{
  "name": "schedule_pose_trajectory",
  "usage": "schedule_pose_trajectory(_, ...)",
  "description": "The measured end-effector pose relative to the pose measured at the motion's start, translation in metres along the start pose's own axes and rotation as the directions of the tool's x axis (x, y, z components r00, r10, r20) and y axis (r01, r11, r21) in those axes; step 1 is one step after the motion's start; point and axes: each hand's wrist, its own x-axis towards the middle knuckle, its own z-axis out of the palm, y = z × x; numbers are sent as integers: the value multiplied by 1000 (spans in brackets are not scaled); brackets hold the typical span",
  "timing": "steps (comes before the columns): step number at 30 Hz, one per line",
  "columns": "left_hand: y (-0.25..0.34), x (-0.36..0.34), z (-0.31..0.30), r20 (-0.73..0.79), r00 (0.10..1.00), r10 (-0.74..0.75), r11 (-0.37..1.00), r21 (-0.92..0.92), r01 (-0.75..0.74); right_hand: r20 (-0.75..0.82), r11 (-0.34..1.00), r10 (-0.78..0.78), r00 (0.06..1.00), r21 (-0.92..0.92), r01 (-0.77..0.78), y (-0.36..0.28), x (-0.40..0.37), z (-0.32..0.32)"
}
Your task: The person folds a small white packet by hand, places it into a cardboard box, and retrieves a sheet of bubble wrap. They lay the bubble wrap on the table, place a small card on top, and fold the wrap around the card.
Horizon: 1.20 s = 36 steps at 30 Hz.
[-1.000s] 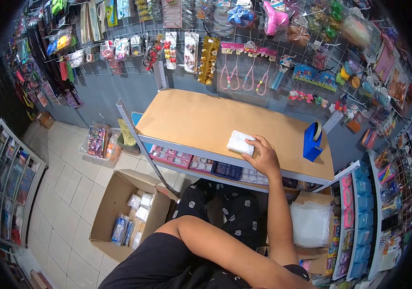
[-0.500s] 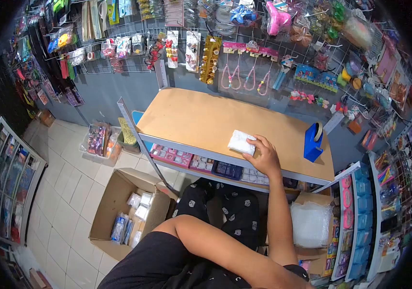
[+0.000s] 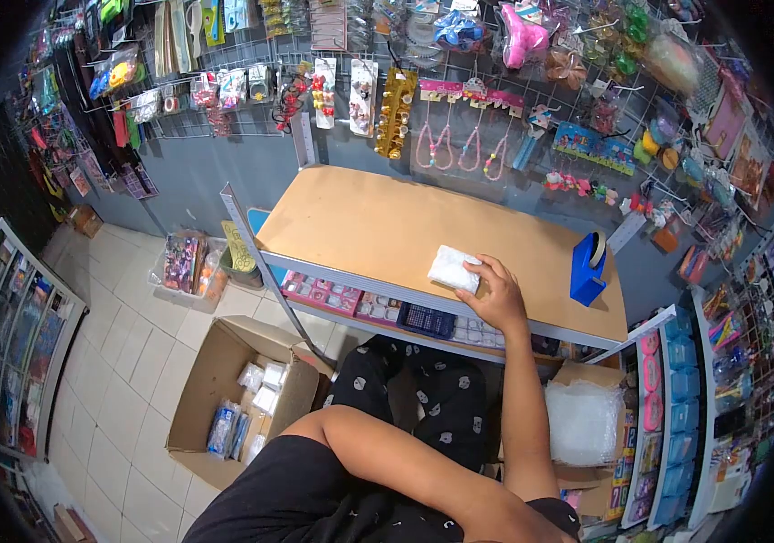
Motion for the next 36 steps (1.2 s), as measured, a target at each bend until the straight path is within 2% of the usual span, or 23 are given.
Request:
schedule_pose_trajectory(11,14,-5,-3,-15,999,-42,998,43,42,13,1000,7,1000,-2,-7,-5,1,-4)
schedule_pose_trajectory(13,30,-1,-10,-28,996,-85,990,113,88,15,1000,7,1000,-5,-7,-4,1,-4)
schedule_pose_trajectory(15,65,1,-33,-107,982,-158,944,274,182,11,1000,-4,1000,15,4,-2,0,-4)
schedule_pose_trajectory(17,118,-3,-69,-321,925,-202,801,489,345,-7,998,-6,1000,61,7,7,-2,1)
schedule_pose_trajectory(18,152,-9,-94,-473,877,-82,577,695,429,-22,995,-7,1000,97,9,19,-2,8)
schedule_pose_trajectory(19,169,-28,-119,-712,697,-83,538,556,633,-36,991,-9,999,133,14,25,-1,11)
schedule_pose_trajectory(20,192,-41,-142,-805,591,38,461,539,705,-32,989,6,999,145,-2,21,-2,9)
schedule_pose_trajectory(21,211,-64,-169,-758,618,209,228,653,723,-28,987,21,999,157,-17,13,-1,3)
schedule_pose_trajectory(22,228,-91,-190,-807,503,309,194,572,797,-25,985,35,999,169,-31,8,0,-1)
schedule_pose_trajectory(24,254,-132,-210,-825,411,387,166,501,849,-56,991,5,998,131,3,8,0,-2)
schedule_pose_trajectory(27,278,-181,-226,-863,295,410,135,378,916,-77,988,27,997,151,-15,9,-1,-3)
schedule_pose_trajectory(30,275,-202,-228,-884,152,443,337,321,885,-89,977,37,995,210,-17,12,-1,-4)
schedule_pose_trajectory(31,276,-205,-226,-906,121,405,319,264,910,-85,968,46,995,249,-23,14,-1,-4)
schedule_pose_trajectory(34,284,-216,-228,-952,151,265,539,276,796,-90,954,9,996,299,18,14,-1,-7)
schedule_pose_trajectory(36,277,-216,-226,-898,301,322,404,418,814,-84,943,-10,996,331,37,12,1,-10)
